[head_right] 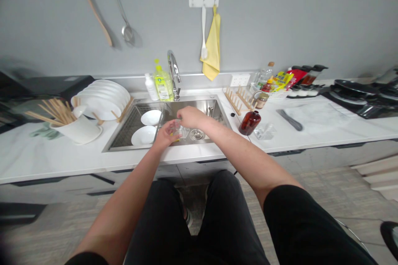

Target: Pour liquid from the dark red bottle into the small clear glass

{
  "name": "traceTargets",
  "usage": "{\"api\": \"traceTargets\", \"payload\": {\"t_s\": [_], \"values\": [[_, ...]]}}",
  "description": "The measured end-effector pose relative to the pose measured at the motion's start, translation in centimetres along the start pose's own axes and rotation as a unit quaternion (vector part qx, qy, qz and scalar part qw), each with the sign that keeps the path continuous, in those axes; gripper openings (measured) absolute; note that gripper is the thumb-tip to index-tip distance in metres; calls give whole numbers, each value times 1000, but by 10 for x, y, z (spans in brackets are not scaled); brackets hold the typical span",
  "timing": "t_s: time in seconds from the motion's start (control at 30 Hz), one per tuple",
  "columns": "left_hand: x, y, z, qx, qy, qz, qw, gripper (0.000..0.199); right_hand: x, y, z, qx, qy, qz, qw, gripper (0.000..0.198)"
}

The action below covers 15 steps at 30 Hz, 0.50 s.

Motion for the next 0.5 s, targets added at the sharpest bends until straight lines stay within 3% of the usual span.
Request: {"api": "traceTargets", "payload": {"t_s": [0.1,0.2,0.3,0.4,0.5], "values": [[0,1,1,-9,5,0,1000,91,-3,1,1,-28,-17,-5,999,32],[-2,0,1,-19,11,2,1000,93,-9,8,-13,-54,-111,-91,988,54],[-7,-3,-5,-32,31,-6,999,94,2,24,-47,-20,-294,-191,936,81],[-6,-10,-23,-17,55,4,998,91,45,34,-70,15,-482,-121,868,110],[2,-16,-46,16,64,41,997,84,77,37,-70,-35,-567,-109,816,108]]}}
Point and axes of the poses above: each hand's wrist, its own y-axis away from the middle knuckle, its own x-axis out of the palm, z = x × y, the point moved 4 cm from there along -y, towards the middle knuckle, and after that the axes turned 15 degrees about -y, right-handed, at the moved point
